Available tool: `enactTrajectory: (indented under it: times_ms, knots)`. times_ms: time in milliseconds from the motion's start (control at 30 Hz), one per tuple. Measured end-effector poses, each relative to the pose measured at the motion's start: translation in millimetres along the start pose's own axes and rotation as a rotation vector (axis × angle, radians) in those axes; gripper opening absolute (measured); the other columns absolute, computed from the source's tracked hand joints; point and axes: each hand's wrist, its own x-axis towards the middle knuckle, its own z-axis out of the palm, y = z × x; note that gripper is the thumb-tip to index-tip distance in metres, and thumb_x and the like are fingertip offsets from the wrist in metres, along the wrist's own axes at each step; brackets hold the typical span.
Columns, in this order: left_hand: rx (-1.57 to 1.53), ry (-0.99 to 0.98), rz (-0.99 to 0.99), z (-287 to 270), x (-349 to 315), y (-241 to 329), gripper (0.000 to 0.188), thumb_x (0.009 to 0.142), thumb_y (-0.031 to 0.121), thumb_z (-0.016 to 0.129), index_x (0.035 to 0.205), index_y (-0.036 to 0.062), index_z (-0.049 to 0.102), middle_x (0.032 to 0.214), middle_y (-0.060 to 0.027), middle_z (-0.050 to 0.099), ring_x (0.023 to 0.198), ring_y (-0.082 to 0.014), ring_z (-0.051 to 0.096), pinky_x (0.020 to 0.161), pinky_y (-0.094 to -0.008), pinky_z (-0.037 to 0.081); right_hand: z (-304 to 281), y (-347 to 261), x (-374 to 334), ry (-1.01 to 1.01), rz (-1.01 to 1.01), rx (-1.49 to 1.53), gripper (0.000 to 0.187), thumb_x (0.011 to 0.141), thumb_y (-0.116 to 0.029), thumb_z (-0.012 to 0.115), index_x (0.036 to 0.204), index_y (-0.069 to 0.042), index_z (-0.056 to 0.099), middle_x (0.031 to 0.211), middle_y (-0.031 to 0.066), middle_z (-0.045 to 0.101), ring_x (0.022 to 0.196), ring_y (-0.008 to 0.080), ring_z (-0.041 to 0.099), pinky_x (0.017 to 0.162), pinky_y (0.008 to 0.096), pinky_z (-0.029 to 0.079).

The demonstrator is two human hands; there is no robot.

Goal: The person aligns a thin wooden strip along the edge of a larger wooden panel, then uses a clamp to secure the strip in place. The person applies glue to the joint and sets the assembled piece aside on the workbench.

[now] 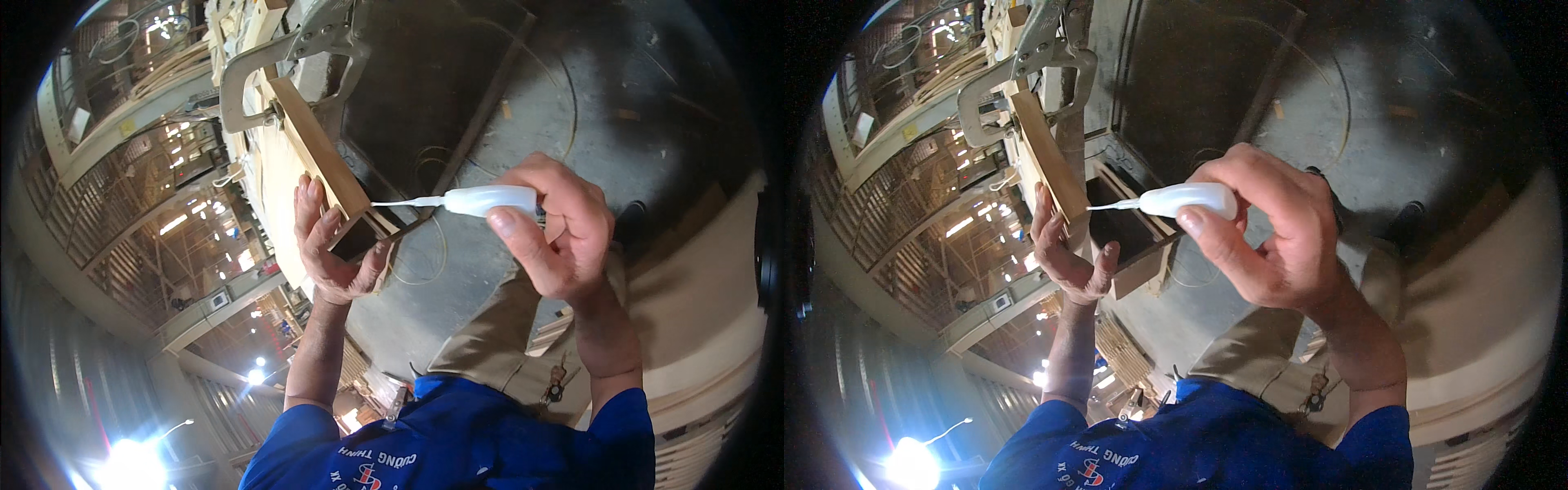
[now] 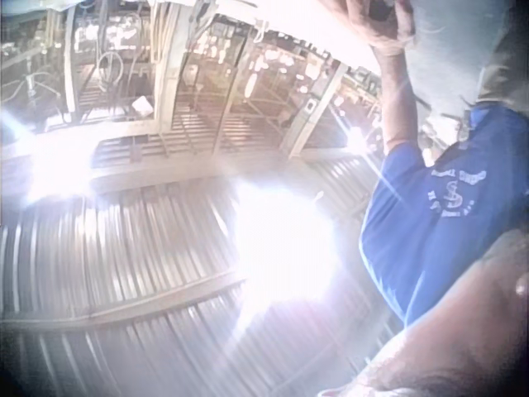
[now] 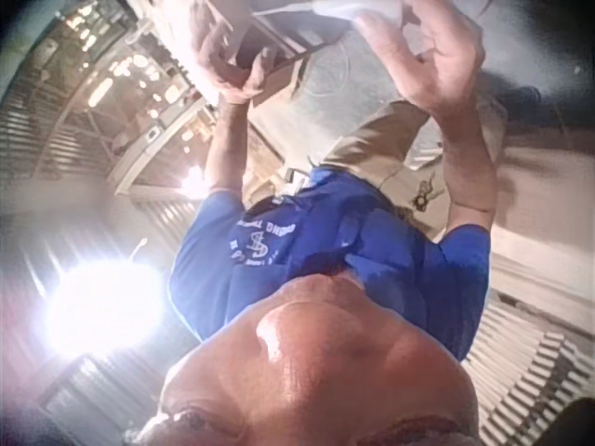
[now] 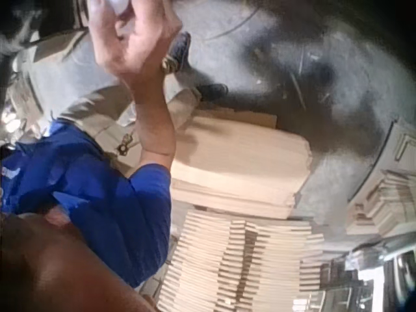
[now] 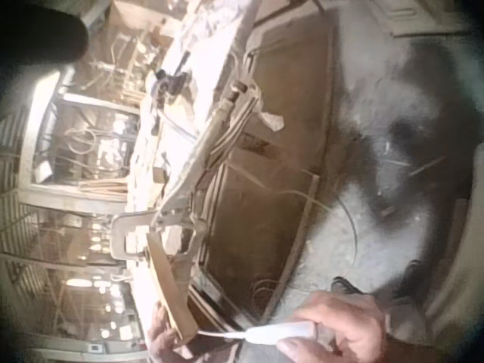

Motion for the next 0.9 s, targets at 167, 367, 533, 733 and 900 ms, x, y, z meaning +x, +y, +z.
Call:
enactTrajectory:
  times_ms: [167, 367, 533, 733, 900]
  knots:
    - [0.057, 0.067, 0.047, 6.9, 8.4, 2.0, 0.076, 0.082, 0.026, 0.084, 0.144, 0.0118, 0.044, 0.154, -0.0232, 0.043, 0.145, -0.0467, 0.039, 0.120, -0.0633, 0.028, 13.6, 19.9, 7.7, 0.004, -0.001, 0.124, 0.019, 0.093, -0.014, 0.074, 0.100, 0.003, 0.068, 0.082, 0.0085, 0.067, 0.062, 0.0122, 0.060, 0.054, 0.0271, 0.046]
    - [0.328, 0.114, -0.186, 12.0, 18.5, 15.2, 0.084, 0.080, 0.003, 0.084, 0.152, 0.0032, 0.039, 0.152, -0.0233, 0.047, 0.143, -0.0388, 0.046, 0.118, -0.0482, 0.040, 9.6, 13.5, 3.1, 0.091, 0.085, 0.196, 0.019, 0.094, -0.006, 0.071, 0.106, 0.007, 0.063, 0.090, 0.0111, 0.068, 0.079, 0.0121, 0.063, 0.070, 0.0270, 0.052]
    - [0.344, 0.093, -0.161, -0.7, 20.6, 12.6, 0.078, 0.071, -0.019, 0.062, 0.146, -0.0019, 0.051, 0.148, -0.0241, 0.054, 0.142, -0.0391, 0.048, 0.118, -0.0469, 0.041, 17.0, -30.5, -8.6, 0.171, 0.250, 0.199, 0.016, 0.097, -0.007, 0.067, 0.105, 0.006, 0.062, 0.091, 0.0051, 0.063, 0.080, 0.0072, 0.054, 0.071, 0.0233, 0.046]
    - [0.140, 0.168, -0.159, -52.1, 38.7, 16.6, 0.054, 0.085, -0.010, 0.068, 0.135, 0.0087, 0.065, 0.132, -0.0180, 0.068, 0.125, -0.0359, 0.065, 0.103, -0.0454, 0.056, 40.8, -107.1, -1.2, 0.220, 0.196, 0.107, 0.015, 0.096, -0.004, 0.066, 0.106, 0.006, 0.061, 0.093, 0.0036, 0.060, 0.079, 0.0059, 0.047, 0.069, 0.0220, 0.040]
    - [-0.080, -0.017, -0.252, -126.5, 51.3, 20.6, 0.073, 0.076, -0.017, 0.059, 0.140, 0.0185, 0.063, 0.128, -0.0136, 0.070, 0.114, -0.0293, 0.071, 0.091, -0.0394, 0.061, 69.9, -152.8, 19.0, 0.124, 0.037, -0.142, 0.015, 0.096, -0.003, 0.061, 0.107, 0.007, 0.059, 0.092, 0.0096, 0.058, 0.069, 0.0099, 0.050, 0.060, 0.0253, 0.042]
